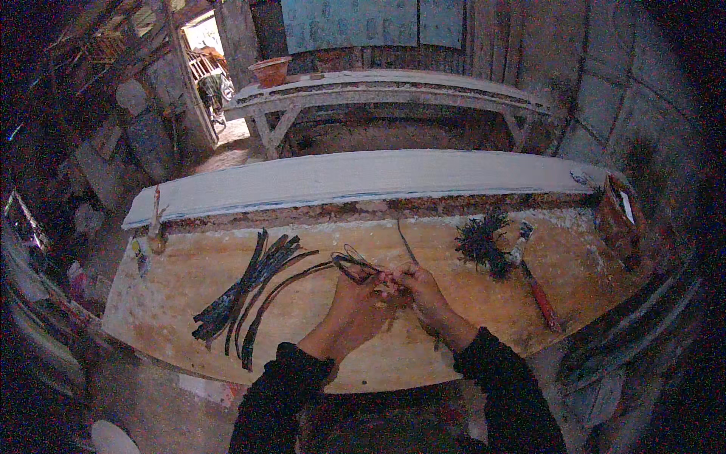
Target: The person splits long black rubber strips into thinner strands by hand on a wooden workbench. They repeatedly pull apart the strips, separate the resulting strands, and place them on the table. A hammer and a bundle of already split strands are visible nearby.
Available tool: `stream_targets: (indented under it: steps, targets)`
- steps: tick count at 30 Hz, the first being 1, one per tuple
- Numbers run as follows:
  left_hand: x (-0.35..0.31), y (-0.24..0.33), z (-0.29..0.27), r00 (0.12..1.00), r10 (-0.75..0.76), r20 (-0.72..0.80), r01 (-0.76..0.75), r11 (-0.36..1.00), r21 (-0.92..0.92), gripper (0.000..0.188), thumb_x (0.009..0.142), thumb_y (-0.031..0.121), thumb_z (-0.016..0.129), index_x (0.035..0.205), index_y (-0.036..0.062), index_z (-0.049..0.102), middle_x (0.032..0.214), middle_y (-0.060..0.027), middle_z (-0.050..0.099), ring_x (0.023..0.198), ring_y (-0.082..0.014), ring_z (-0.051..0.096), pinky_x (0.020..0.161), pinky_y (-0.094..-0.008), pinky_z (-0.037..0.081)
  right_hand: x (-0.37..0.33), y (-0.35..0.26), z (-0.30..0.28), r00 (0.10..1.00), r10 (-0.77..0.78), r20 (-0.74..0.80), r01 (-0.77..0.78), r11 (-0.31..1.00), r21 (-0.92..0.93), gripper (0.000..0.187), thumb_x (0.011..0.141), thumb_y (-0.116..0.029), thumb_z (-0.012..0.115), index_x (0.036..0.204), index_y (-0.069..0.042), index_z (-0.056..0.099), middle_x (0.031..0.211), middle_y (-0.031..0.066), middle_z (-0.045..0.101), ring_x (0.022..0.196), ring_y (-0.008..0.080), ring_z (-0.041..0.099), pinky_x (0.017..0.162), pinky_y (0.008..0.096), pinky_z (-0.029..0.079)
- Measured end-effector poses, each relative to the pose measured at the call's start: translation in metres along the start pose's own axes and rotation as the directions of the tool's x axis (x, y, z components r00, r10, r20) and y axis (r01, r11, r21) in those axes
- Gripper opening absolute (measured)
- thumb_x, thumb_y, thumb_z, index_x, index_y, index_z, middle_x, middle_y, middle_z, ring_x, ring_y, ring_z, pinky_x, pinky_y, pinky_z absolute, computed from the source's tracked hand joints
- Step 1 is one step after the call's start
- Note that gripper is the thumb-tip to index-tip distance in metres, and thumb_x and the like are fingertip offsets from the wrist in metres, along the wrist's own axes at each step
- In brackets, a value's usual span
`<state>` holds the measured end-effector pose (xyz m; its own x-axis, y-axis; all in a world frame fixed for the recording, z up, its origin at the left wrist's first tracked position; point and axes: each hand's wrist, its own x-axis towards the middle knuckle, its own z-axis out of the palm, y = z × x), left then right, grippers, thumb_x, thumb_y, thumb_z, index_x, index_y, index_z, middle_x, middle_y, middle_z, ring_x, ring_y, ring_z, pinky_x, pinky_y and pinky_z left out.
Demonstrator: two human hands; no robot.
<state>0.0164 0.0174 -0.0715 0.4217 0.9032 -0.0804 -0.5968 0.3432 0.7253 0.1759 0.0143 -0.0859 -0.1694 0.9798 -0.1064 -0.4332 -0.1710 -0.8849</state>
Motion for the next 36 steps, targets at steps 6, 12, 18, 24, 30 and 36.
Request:
stream_targets:
  steps: [6,12,18,24,30,36]
  targets:
    - [0.024,-0.010,-0.031,0.999,0.028,-0.028,-0.026,0.997,0.075,0.012,0.084,0.002,0.067,0.088,0.0062,0.056,0.087,-0.0071,0.065,0.075,-0.0162,0.060,0.060,-0.0309,0.049,-0.019,-0.018,0.027,0.992,-0.070,-0.106,0.068,0.998,-0.018,0.009,0.092,-0.015,0.061,0.091,-0.008,0.055,0.082,-0.0002,0.056,0.077,0.0100,0.056,0.065,0.0267,0.051]
    - [-0.005,0.012,0.017,0.993,-0.081,-0.089,0.076,0.996,-0.054,0.013,0.084,0.002,0.067,0.088,0.0071,0.056,0.083,-0.0068,0.064,0.066,-0.0138,0.055,0.056,-0.0342,0.049,-0.011,0.001,0.006,0.793,-0.604,0.076,0.489,0.558,-0.670,0.011,0.083,-0.003,0.063,0.089,-0.006,0.054,0.087,0.0046,0.060,0.081,0.0191,0.058,0.072,0.0345,0.047]
    - [-0.015,0.019,0.023,0.991,-0.124,-0.051,0.115,0.982,-0.148,0.015,0.085,0.004,0.066,0.090,0.0097,0.053,0.080,-0.0053,0.061,0.063,-0.0146,0.054,0.056,-0.0386,0.049,-0.021,-0.016,0.010,0.528,-0.665,0.528,0.683,-0.036,-0.729,0.031,0.072,0.000,0.072,0.099,-0.006,0.059,0.093,0.0108,0.063,0.087,0.0288,0.061,0.073,0.0383,0.049]
    - [-0.015,0.024,0.030,0.987,-0.156,0.024,0.158,0.976,-0.152,0.017,0.086,0.001,0.062,0.093,0.0101,0.050,0.078,-0.0058,0.059,0.061,-0.0155,0.054,0.055,-0.0407,0.049,-0.016,-0.017,0.007,0.474,-0.635,0.610,0.776,-0.025,-0.630,0.040,0.071,-0.010,0.078,0.107,-0.008,0.061,0.114,0.0157,0.063,0.092,0.0307,0.064,0.077,0.0389,0.052]
    - [0.001,0.017,0.003,0.993,-0.104,0.048,0.105,0.994,-0.022,0.023,0.084,-0.001,0.064,0.097,0.0096,0.048,0.082,-0.0088,0.063,0.063,-0.0163,0.056,0.056,-0.0399,0.049,-0.020,-0.019,0.009,0.602,-0.545,0.584,0.753,0.141,-0.643,0.037,0.076,-0.010,0.076,0.110,-0.007,0.061,0.113,0.0160,0.063,0.092,0.0291,0.064,0.079,0.0375,0.052]
    - [0.000,0.016,0.009,1.000,0.025,-0.004,-0.024,0.994,0.104,0.034,0.081,-0.003,0.067,0.108,0.0077,0.050,0.085,-0.0099,0.065,0.072,-0.0189,0.062,0.062,-0.0354,0.052,-0.016,-0.012,-0.001,0.695,-0.566,0.443,0.654,0.243,-0.717,0.030,0.078,-0.006,0.074,0.104,-0.006,0.060,0.097,0.0126,0.064,0.089,0.0262,0.064,0.076,0.0358,0.052]
